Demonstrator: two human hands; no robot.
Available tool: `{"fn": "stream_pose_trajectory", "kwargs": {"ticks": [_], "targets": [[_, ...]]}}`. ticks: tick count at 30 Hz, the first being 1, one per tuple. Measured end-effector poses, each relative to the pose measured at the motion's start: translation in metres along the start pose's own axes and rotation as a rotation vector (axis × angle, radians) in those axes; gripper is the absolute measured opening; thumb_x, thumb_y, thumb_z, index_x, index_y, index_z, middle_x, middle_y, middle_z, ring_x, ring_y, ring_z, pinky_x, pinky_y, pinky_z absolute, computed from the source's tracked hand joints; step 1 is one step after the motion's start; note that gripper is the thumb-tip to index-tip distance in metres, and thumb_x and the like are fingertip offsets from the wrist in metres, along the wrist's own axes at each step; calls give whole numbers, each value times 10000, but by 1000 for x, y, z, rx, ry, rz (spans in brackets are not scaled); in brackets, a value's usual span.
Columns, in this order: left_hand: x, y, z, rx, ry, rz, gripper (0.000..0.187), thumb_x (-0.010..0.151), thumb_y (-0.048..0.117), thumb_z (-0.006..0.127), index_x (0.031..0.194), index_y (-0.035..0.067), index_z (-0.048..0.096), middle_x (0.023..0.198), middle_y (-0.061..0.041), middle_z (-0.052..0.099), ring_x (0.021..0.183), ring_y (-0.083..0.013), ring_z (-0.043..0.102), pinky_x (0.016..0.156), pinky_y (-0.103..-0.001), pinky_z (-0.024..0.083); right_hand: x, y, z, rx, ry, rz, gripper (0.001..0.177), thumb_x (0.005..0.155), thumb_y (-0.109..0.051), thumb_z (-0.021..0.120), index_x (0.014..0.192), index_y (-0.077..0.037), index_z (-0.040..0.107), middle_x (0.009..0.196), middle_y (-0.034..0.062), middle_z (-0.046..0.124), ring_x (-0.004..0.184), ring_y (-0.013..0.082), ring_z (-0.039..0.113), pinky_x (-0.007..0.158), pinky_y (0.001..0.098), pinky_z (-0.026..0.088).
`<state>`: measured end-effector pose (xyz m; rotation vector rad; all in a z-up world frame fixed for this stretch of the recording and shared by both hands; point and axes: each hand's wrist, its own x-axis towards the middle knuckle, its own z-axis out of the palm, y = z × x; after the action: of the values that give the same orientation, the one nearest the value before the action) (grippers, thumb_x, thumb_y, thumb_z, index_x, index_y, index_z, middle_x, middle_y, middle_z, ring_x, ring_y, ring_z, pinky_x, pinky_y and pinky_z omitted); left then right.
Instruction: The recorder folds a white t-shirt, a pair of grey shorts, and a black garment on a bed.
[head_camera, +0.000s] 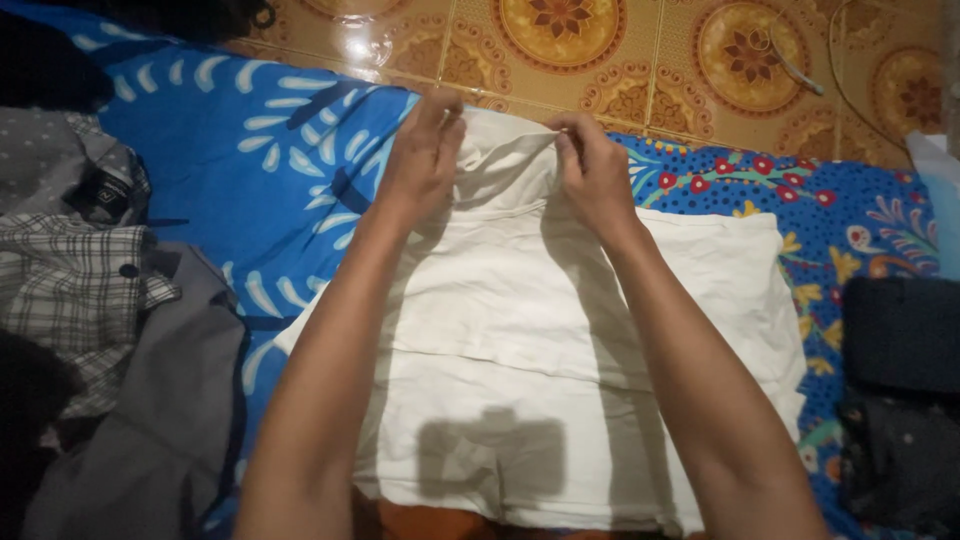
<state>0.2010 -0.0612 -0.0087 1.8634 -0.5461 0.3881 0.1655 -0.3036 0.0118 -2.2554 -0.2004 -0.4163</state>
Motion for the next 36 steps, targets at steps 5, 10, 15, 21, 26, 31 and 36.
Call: {"fn": "stream_pose_trajectory", "kwargs": {"ticks": [5,10,15,21,26,31,36], "targets": [[1,-6,-18,122,-179,55,222,918,11,599,1115,66,684,1007,-202,585,945,-388,617,819,-427,497,-3,9,-6,19,47,57,81,1058,-66,621,1119,-23,650,812,101,683,689,135,617,633,312,498],[-7,-28,-23,221,-264,89,218,824,-40,576,980,38,707,1019,-187,596,977,-376,610,841,-428,503,-10,35,-5,189,10,-2,58,1103,-59,558,1123,-15,591,929,37,708,835,62,685,729,260,553],[5,7,-34,262,-372,-15,302,824,208,827,927,-20,658,1021,-201,579,955,-392,598,814,-459,499,-16,44,-10,56,-116,167,87,1025,-69,625,1077,-7,657,802,102,644,700,131,540,620,295,442],[14,1,-37,318,-230,90,166,882,163,799,957,40,717,1138,-231,570,1014,-380,603,825,-458,515,-18,51,-12,-20,-180,-38,142,863,-78,662,977,-31,732,938,80,752,801,146,716,756,283,581],[23,6,-39,77,-262,-190,147,960,124,735,1052,26,676,978,-125,666,908,-252,658,748,-345,539,-13,28,-13,107,-258,-23,175,807,-105,744,931,-22,653,1073,77,747,890,141,703,777,297,584],[26,-7,-29,-156,-216,-153,119,951,22,653,1070,10,649,948,-67,705,881,-139,674,802,-295,555,-10,33,-3,158,-258,110,247,800,-101,782,914,-15,581,969,72,733,894,113,693,796,292,586],[31,8,-19,63,-93,281,577,743,-57,658,1301,25,536,1130,-192,597,983,-375,642,877,-435,544,0,8,-5,129,-354,117,601,725,-76,778,1293,-67,582,917,95,659,836,200,647,764,348,528]]}}
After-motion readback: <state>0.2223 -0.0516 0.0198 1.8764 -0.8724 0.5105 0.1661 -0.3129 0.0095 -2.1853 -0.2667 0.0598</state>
